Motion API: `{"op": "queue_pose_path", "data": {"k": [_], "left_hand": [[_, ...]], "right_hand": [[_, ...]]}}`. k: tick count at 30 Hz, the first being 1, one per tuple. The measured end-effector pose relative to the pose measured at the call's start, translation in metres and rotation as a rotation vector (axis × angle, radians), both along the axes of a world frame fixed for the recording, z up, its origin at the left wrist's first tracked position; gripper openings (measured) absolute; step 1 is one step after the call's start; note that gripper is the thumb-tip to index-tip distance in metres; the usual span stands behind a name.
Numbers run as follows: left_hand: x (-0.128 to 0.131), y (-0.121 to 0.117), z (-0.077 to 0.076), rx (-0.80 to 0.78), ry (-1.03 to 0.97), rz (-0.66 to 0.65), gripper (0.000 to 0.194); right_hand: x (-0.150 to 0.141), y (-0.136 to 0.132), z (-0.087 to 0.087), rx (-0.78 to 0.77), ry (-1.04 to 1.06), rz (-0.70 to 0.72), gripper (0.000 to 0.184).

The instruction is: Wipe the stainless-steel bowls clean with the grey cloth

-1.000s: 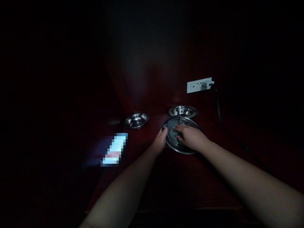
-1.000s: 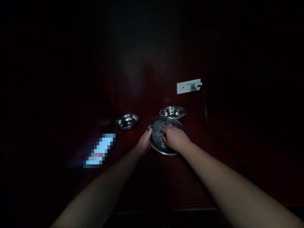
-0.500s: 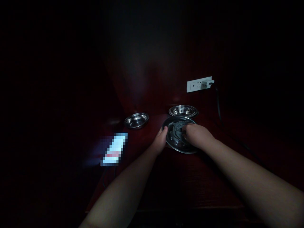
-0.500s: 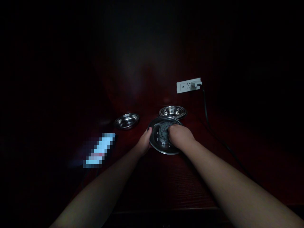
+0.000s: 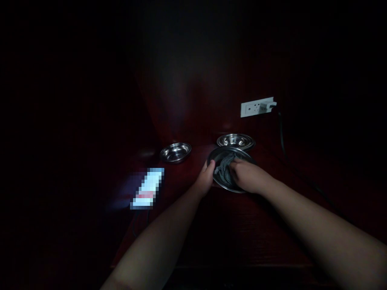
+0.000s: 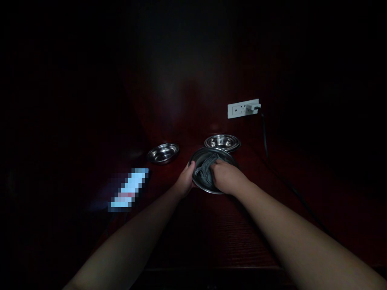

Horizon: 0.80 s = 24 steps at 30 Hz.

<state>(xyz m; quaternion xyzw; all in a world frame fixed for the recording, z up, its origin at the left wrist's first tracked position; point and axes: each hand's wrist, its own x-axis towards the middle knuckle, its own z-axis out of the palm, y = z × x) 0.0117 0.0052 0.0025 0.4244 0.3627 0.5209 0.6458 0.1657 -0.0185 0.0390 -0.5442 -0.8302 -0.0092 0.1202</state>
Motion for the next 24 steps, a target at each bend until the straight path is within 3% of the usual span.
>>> {"op": "queue_pose_path", "data": {"k": [5, 17, 24], "left_hand": [[0.000, 0.000, -0.002, -0.029, 0.017, -0.016, 0.046], [0.001, -0.003, 0.001, -0.004, 0.058, 0.003, 0.045], [-0.001, 0.003, -0.005, 0.000, 0.078, -0.008, 0.047]], "right_hand": [[-0.001, 0.001, -0.004, 0.032, 0.026, -0.056, 0.037], [0.005, 0.001, 0.003, -0.020, -0.084, 0.002, 0.019], [0.005, -0.003, 0.007, -0.207, -0.063, 0.148, 0.020]]}}
